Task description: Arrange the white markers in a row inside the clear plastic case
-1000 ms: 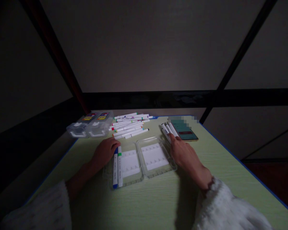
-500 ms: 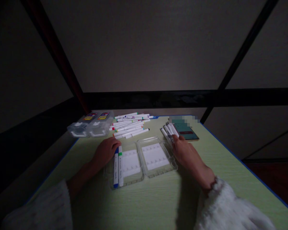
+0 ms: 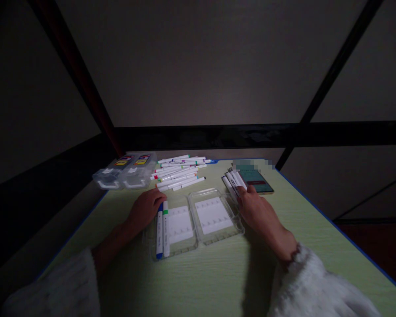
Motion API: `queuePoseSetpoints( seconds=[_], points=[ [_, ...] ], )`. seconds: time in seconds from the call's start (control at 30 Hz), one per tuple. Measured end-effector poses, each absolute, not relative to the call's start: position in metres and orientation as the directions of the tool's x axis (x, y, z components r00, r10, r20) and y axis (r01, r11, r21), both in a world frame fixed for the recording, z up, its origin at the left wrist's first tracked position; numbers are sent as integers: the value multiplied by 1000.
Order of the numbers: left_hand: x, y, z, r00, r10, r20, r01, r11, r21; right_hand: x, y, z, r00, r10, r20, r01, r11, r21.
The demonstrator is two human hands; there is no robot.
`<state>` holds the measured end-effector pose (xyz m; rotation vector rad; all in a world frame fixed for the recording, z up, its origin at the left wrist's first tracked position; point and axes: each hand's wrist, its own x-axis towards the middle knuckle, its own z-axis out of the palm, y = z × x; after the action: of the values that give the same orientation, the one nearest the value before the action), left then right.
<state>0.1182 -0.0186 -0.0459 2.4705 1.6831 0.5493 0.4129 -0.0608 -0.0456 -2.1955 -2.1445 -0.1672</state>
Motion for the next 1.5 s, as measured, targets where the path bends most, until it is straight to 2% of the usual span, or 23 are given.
queuePoseSetpoints(
  seconds=[0.57, 0.83, 1.13, 1.33, 1.5],
  points=[
    [119, -19, -45, 323, 919, 226, 880, -379, 285, 402, -67, -36, -18, 982, 190, 1000, 14, 26],
    [120, -18, -45, 308, 925, 220, 880, -366, 303, 377, -78, -27, -192, 956, 222, 981, 193, 20],
    [118, -13, -47, 316, 921, 227, 862, -379, 336, 351, -91, -32, -441, 863, 247, 893, 448, 32],
    [120, -13, -47, 414, 850, 327, 762, -520, 387, 341, -97, -27, -513, 821, 250, 851, 525, 19],
    [123, -15, -49, 569, 747, 345, 700, -660, 275, 339, -98, -27, -532, 807, 256, 837, 548, 13]
  ],
)
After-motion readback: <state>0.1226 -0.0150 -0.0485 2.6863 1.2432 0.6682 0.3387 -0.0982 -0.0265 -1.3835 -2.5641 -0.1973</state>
